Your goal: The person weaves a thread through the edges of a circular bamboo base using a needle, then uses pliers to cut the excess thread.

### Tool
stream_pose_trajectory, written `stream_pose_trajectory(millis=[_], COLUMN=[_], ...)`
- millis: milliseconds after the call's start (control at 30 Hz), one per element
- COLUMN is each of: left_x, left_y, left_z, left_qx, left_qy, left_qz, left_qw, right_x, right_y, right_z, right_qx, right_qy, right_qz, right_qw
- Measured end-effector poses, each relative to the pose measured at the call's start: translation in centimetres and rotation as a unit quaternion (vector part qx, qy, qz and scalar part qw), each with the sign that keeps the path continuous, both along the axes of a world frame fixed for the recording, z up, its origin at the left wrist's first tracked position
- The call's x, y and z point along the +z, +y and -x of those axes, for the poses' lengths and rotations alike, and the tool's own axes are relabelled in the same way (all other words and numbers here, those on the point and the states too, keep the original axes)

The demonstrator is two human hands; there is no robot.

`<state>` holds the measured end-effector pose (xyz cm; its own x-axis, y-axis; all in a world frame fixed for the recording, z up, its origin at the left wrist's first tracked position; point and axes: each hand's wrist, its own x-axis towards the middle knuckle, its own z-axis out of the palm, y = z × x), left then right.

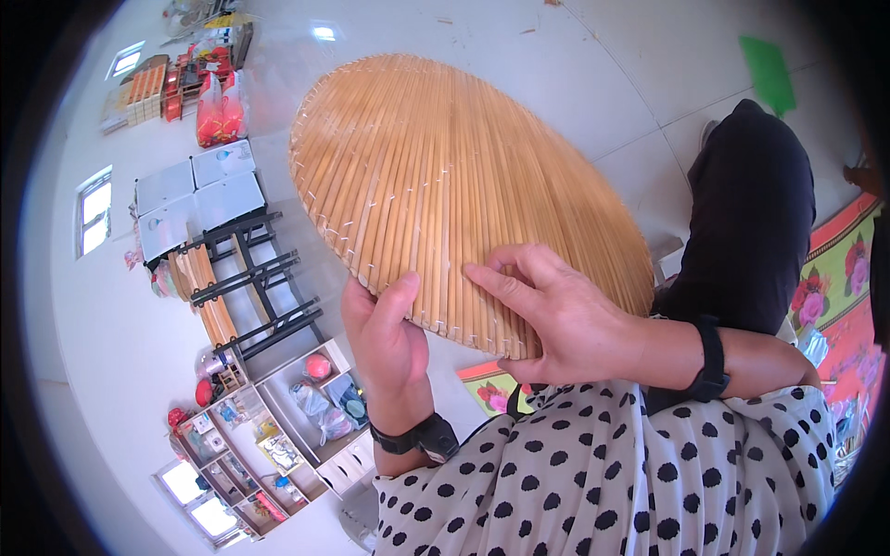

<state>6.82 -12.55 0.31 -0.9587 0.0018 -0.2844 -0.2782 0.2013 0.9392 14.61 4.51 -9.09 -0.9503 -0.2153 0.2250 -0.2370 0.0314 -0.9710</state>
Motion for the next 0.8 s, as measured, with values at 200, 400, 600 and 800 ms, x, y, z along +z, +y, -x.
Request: stream_pose_trajectory(millis=[200, 400, 600, 800], left_x=[-1.3, -1.5, -2.0, -3.4], left_y=[-1.6, -1.2, -2.3, -3.3], left_z=[-2.7, -5.1, -5.2, -5.9], left_qx=[0.023, -0.009, -0.046, -0.048], left_qy=[0.075, 0.191, 0.275, 0.232], left_qz=[-0.102, -0.257, -0.353, -0.409], left_qw=[0.992, 0.947, 0.893, 0.881], right_x=[0.2, 2.4, 4.2, 5.3], right_y=[0.6, 2.2, 2.9, 2.8], right_z=[-0.4, -0.6, -0.2, -1.8], right_qx=[-0.033, -0.085, -0.143, -0.153], right_qy=[0.087, 0.232, 0.367, 0.392], right_qz=[-0.031, -0.142, -0.248, -0.27], right_qw=[0.995, 0.958, 0.885, 0.866])
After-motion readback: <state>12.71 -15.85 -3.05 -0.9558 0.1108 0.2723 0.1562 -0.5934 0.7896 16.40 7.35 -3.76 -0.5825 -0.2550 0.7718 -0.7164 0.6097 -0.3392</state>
